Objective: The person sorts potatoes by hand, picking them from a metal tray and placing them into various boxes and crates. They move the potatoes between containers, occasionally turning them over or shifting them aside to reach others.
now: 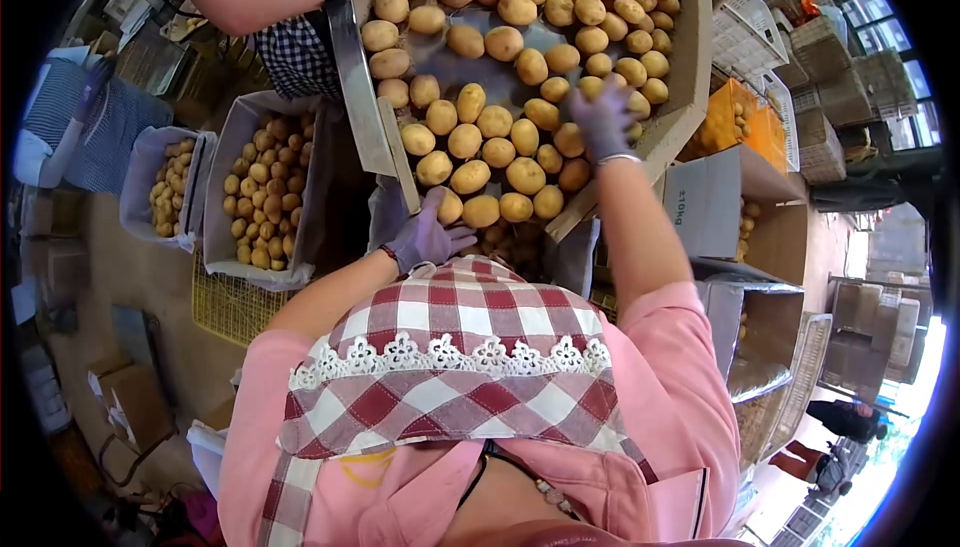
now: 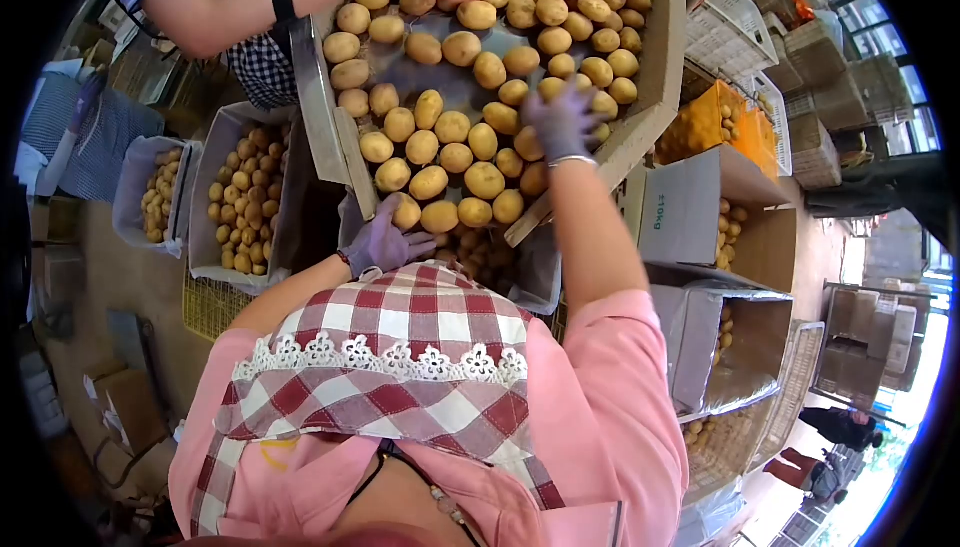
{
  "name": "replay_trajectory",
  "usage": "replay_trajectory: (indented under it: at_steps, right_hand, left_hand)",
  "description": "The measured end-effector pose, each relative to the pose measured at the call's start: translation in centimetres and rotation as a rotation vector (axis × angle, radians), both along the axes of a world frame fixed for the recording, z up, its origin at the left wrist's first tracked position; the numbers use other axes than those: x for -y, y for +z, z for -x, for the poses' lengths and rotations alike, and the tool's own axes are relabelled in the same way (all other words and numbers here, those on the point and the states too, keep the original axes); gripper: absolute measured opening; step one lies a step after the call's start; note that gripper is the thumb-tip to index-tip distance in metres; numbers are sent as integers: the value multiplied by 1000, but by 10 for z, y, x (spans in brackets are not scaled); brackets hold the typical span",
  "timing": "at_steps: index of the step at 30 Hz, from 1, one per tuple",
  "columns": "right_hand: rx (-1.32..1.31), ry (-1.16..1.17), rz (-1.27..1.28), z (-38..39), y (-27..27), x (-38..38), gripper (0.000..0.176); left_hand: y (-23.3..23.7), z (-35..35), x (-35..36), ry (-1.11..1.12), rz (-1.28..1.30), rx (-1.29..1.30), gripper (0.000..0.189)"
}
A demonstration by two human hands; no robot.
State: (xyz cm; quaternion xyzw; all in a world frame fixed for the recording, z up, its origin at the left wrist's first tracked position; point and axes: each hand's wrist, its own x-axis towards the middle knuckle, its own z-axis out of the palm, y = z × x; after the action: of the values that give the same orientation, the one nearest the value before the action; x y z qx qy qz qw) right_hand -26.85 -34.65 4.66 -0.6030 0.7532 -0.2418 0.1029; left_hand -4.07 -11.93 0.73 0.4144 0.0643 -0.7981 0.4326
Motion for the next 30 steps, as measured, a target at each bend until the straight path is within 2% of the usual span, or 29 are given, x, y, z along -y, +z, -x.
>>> replay_trajectory:
  at_steps: [1, 3, 5, 7, 9, 10, 11, 13, 14, 15, 17, 18, 19, 21, 23, 24, 25, 26, 27, 28, 29, 30]
  right_hand:
    - [100, 41, -15, -38, 11, -24, 73]
    - [-234, 338, -8, -85, 27, -78, 67]
    - [-359, 768, 17, -107, 11, -117, 62]
    - [-398, 891, 42, -105, 18, -150, 62]
    - [-389, 1029, 1, -71, 23, -150, 67]
    - [-364, 1043, -48, -50, 22, -140, 66]
    - [-341, 1059, -94, -34, 20, -127, 66]
    - [-416, 686, -43, -21, 38, -112, 67]
    - [-423, 524, -2, -26, 50, -107, 69]
    - [-226, 535, -62, -26, 40, -99, 70]
    - [-455, 525, -156, -56, 33, -112, 69]
    - [-484, 681, -123, -62, 22, -119, 68]
    - [-577, 736, -290, -76, 47, -143, 68]
    - [-563, 997, -139, -60, 40, -168, 60]
    - [-202, 1069, -285, -39, 49, -147, 48]
    - [-55, 872, -314, -33, 56, -131, 35]
    - [-68, 819, 44, -31, 62, -110, 28]
    - [-93, 747, 155, -37, 69, -86, 25]
    - [-83, 762, 176, -45, 75, -61, 27]
    - [-77, 819, 351, -59, 71, -38, 30]
    - [-112, 860, 365, -74, 80, -29, 36]
    - [-203, 859, 223, -89, 67, -13, 40]
  left_hand:
    - [-4, -2, 0, -7, -14, -13, 80]
    - [-8, -7, 1, -136, 107, 24, 71]
    - [-10, -10, 1, -210, 168, -13, 65]
    - [-10, -15, 1, -192, 115, -191, 62]
    - [-7, -15, 6, -132, 9, -438, 59]
    - [-15, -12, 5, -148, 98, -349, 74]
    - [-26, -12, 3, -204, 483, 182, 78]
    - [-46, -11, -10, -285, 1182, 1284, 88]
    - [-29, -14, -10, -456, 1052, 1271, 96]
    - [-21, -11, -10, -423, 969, 1095, 98]
    - [-12, -2, -8, -356, 800, 755, 103]
    - [-35, -6, -5, -275, 610, 435, 102]
    - [-59, -9, -1, -157, 384, 151, 102]
    - [14, -2, 4, -52, -71, -197, 101]
    - [28, 3, 3, -28, 15, -173, 105]
    - [29, 3, 0, -35, 45, -171, 105]
    - [29, 2, -2, -49, 77, -164, 106]
    - [28, 2, -1, -49, 62, -170, 106]
    - [25, 2, 0, -46, 49, -176, 106]
    - [20, 2, -1, -39, 33, -184, 106]
    - [16, 1, -3, -30, 16, -189, 107]
    - [12, 0, -4, -22, 0, -199, 106]
